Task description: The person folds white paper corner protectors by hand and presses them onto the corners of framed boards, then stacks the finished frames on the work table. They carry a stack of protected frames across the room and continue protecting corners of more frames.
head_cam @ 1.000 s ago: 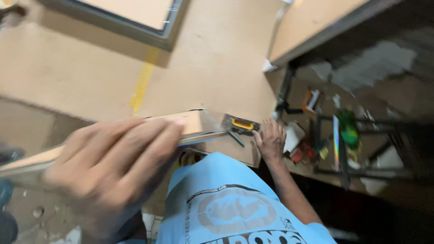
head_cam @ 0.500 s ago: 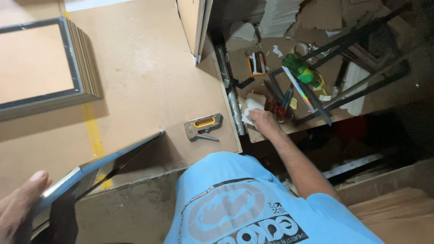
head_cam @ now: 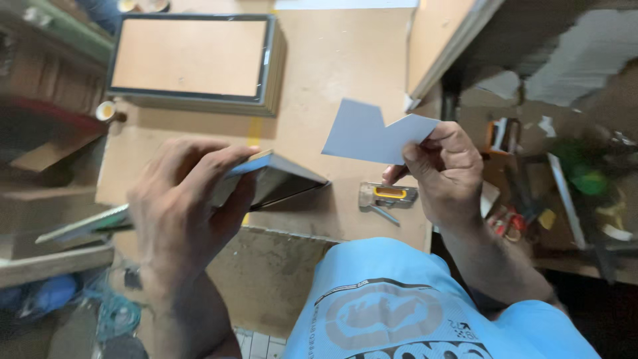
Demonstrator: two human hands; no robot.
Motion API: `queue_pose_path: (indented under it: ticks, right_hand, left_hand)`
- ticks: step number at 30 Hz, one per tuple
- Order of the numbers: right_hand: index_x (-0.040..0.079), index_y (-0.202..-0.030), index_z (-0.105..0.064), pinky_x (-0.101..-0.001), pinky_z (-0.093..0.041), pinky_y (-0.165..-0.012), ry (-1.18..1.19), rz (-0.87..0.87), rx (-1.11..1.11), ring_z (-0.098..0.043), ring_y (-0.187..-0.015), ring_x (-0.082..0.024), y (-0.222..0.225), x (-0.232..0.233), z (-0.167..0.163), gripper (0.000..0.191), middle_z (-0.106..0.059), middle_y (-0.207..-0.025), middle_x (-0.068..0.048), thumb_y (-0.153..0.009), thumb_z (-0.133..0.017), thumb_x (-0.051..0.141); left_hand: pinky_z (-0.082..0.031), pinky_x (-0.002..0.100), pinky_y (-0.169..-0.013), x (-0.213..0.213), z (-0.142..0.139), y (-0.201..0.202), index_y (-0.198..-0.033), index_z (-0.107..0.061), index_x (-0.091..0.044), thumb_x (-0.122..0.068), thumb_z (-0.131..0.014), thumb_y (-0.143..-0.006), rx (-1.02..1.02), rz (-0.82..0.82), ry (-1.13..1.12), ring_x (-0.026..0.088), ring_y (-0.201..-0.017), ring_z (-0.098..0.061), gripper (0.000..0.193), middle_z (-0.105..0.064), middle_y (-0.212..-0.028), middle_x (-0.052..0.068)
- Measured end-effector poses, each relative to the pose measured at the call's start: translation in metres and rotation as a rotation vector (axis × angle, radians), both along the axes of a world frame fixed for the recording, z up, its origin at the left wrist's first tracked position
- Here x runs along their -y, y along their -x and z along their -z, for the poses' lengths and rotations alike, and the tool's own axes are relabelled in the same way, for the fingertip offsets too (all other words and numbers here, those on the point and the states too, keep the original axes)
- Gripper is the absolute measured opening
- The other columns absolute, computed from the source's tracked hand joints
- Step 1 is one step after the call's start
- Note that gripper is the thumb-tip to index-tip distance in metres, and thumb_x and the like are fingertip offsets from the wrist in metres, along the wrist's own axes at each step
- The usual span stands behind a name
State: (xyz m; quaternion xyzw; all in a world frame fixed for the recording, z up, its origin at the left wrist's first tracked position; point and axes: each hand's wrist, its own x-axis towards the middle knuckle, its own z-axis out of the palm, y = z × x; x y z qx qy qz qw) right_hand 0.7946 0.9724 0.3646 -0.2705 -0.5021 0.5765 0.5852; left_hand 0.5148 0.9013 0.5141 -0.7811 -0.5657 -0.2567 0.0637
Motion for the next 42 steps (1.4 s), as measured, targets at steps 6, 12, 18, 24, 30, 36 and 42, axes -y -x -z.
queue_pose_path:
  ticks: [6, 12, 18, 24, 30, 36, 42]
  right_hand:
    - [0.000, -0.122, -0.057, -0.0336, -0.065, -0.093, -0.138, -0.170, -0.079, -0.075, -0.102, -0.017, 0.076, -0.002, -0.014, 0.024, -0.071, -0.114, -0.012, -0.102, -0.071, 0.000]
    - [0.000, -0.119, -0.061, -0.0294, -0.060, -0.099, -0.219, -0.163, 0.013, -0.070, -0.112, -0.015, 0.104, -0.007, 0.002, 0.027, -0.068, -0.116, -0.008, -0.097, -0.076, -0.009]
    - [0.002, -0.117, -0.062, -0.0273, -0.059, -0.096, -0.190, -0.199, 0.008, -0.068, -0.104, -0.011, 0.099, -0.008, 0.008, 0.025, -0.067, -0.111, -0.006, -0.099, -0.076, -0.009]
    - [0.003, -0.115, -0.063, -0.0268, -0.058, -0.093, -0.236, -0.215, 0.057, -0.067, -0.101, -0.010, 0.095, -0.010, 0.001, 0.023, -0.068, -0.109, -0.005, -0.099, -0.077, -0.006]
    - [0.001, -0.111, -0.069, -0.0277, -0.057, -0.090, -0.436, -0.335, 0.107, -0.065, -0.103, -0.011, 0.091, -0.022, -0.010, 0.028, -0.069, -0.107, -0.006, -0.089, -0.085, 0.006]
    - [-0.001, -0.092, -0.069, -0.0274, -0.046, -0.080, 0.207, -1.101, -0.208, -0.058, -0.090, -0.012, 0.115, -0.036, -0.005, 0.024, -0.065, -0.090, -0.004, -0.102, -0.075, 0.021]
    - [0.001, -0.088, -0.061, -0.0272, -0.043, -0.078, 0.070, -1.045, -0.045, -0.052, -0.088, -0.011, 0.121, -0.001, 0.000, 0.023, -0.057, -0.093, -0.005, -0.098, -0.071, 0.018]
  left_hand:
    - [-0.056, 0.038, -0.076, -0.002, -0.001, 0.016, -0.123, -0.062, -0.009, -0.026, -0.090, -0.084, 0.049, 0.074, -0.053, 0.024, -0.094, -0.068, 0.050, -0.068, -0.103, 0.006]
    - [-0.055, 0.032, -0.075, 0.001, 0.016, 0.025, -0.142, -0.051, -0.009, -0.021, -0.085, -0.101, 0.085, 0.029, -0.071, 0.018, -0.094, -0.070, 0.055, -0.070, -0.113, 0.005]
    - [-0.058, 0.025, -0.077, 0.003, 0.024, 0.023, -0.137, -0.048, -0.017, -0.017, -0.082, -0.111, 0.193, 0.094, -0.106, 0.017, -0.100, -0.068, 0.043, -0.054, -0.121, 0.009]
    - [-0.059, 0.029, -0.072, 0.005, 0.016, 0.008, -0.116, -0.066, -0.011, -0.015, -0.081, -0.094, 0.240, -0.019, -0.025, 0.018, -0.088, -0.065, 0.027, -0.049, -0.112, 0.015]
    - [-0.055, 0.036, -0.076, 0.019, 0.002, 0.002, -0.118, -0.067, -0.011, -0.015, -0.082, -0.096, 0.008, 0.005, 0.045, 0.025, -0.096, -0.067, 0.028, -0.066, -0.108, 0.004]
    - [-0.054, 0.038, -0.072, 0.038, 0.001, -0.006, -0.115, -0.069, -0.011, -0.017, -0.084, -0.092, 0.068, 0.048, 0.105, 0.025, -0.087, -0.066, 0.027, -0.066, -0.103, 0.004]
    - [-0.055, 0.041, -0.077, 0.073, 0.007, -0.017, -0.118, -0.069, -0.007, -0.017, -0.079, -0.089, 0.023, 0.076, 0.123, 0.026, -0.090, -0.066, 0.033, -0.066, -0.107, 0.007]
